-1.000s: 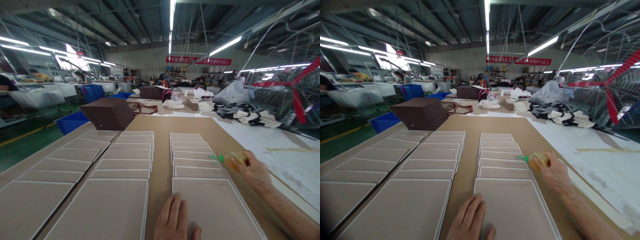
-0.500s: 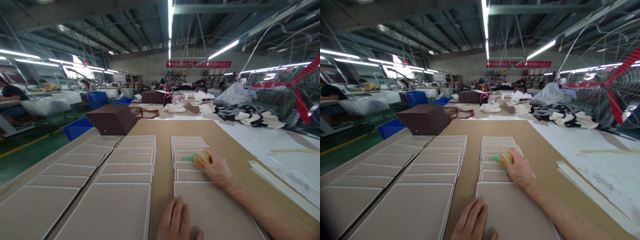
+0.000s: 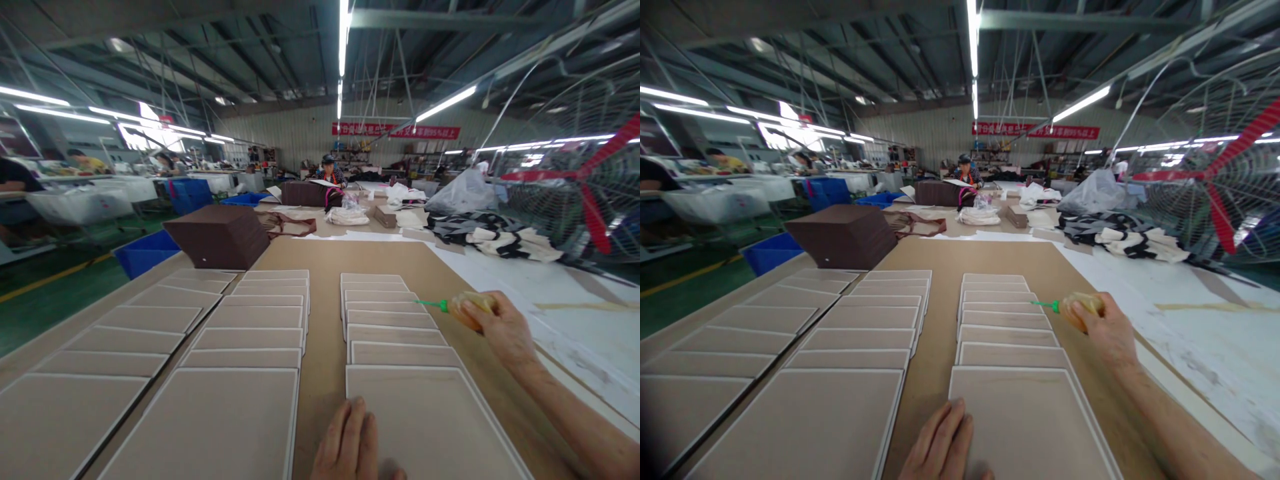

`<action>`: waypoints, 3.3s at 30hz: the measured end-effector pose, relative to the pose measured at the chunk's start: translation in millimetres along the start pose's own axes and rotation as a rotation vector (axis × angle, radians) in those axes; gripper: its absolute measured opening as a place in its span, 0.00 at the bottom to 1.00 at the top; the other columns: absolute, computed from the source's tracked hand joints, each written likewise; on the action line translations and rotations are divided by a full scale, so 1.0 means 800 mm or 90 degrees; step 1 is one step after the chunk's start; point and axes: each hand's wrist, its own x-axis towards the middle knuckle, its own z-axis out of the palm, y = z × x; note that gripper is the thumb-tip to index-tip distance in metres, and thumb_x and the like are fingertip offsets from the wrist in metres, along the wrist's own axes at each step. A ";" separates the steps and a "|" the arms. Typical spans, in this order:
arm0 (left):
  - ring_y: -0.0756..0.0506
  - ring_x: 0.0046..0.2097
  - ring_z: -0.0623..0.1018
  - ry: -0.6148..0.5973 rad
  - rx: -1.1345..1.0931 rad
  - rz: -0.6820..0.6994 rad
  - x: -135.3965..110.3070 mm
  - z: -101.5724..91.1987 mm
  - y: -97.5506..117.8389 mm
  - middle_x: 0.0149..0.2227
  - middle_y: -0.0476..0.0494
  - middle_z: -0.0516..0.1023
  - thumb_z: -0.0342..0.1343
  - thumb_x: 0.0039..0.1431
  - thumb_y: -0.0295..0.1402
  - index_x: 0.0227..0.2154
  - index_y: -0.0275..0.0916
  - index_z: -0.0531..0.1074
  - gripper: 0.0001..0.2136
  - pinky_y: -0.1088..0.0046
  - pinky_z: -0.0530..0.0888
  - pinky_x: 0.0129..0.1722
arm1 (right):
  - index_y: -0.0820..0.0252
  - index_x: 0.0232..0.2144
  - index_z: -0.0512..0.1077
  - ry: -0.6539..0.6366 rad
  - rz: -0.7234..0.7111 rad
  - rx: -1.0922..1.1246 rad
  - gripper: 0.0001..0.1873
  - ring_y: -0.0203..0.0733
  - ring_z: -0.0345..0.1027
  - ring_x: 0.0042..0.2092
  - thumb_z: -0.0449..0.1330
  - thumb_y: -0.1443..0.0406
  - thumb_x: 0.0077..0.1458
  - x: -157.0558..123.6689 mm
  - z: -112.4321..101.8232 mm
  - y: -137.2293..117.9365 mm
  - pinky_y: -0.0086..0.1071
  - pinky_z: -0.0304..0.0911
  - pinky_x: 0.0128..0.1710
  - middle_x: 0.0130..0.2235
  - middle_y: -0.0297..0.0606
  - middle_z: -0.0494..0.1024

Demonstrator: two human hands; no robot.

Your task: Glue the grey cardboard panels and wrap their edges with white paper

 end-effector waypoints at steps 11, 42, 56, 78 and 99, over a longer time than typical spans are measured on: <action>0.41 0.49 0.79 -0.036 0.011 -0.010 0.006 -0.012 0.001 0.50 0.43 0.79 0.45 0.64 0.50 0.46 0.38 0.75 0.23 0.68 0.79 0.44 | 0.53 0.32 0.69 -0.004 0.043 -0.096 0.18 0.47 0.64 0.29 0.59 0.47 0.45 -0.007 0.004 -0.005 0.40 0.58 0.31 0.27 0.37 0.72; 0.41 0.50 0.77 -0.012 -0.019 -0.044 -0.004 0.001 0.007 0.49 0.43 0.79 0.47 0.63 0.48 0.46 0.38 0.75 0.21 0.68 0.77 0.46 | 0.52 0.33 0.68 -0.089 -0.056 -0.142 0.19 0.48 0.66 0.26 0.58 0.45 0.51 -0.006 0.018 -0.016 0.39 0.59 0.27 0.23 0.36 0.72; 0.41 0.48 0.79 0.044 -0.026 -0.074 -0.004 0.009 0.011 0.47 0.43 0.80 0.45 0.64 0.48 0.44 0.39 0.76 0.21 0.69 0.78 0.44 | 0.54 0.34 0.68 -0.221 -0.172 -0.057 0.15 0.42 0.67 0.29 0.56 0.50 0.56 -0.033 0.100 -0.096 0.33 0.58 0.31 0.27 0.32 0.74; 0.41 0.48 0.79 0.056 -0.011 -0.050 -0.009 0.014 0.005 0.48 0.44 0.80 0.41 0.65 0.48 0.44 0.40 0.76 0.23 0.67 0.78 0.42 | 0.54 0.35 0.68 -0.222 -0.151 -0.052 0.15 0.42 0.66 0.29 0.56 0.51 0.54 -0.028 0.107 -0.097 0.32 0.56 0.30 0.27 0.32 0.73; 0.40 0.49 0.79 -0.007 0.015 0.003 -0.004 0.002 -0.001 0.48 0.42 0.80 0.44 0.64 0.44 0.46 0.37 0.74 0.20 0.68 0.78 0.46 | 0.53 0.30 0.67 -0.144 -0.031 -0.128 0.16 0.45 0.66 0.27 0.58 0.48 0.50 0.010 0.031 -0.028 0.35 0.56 0.27 0.23 0.35 0.73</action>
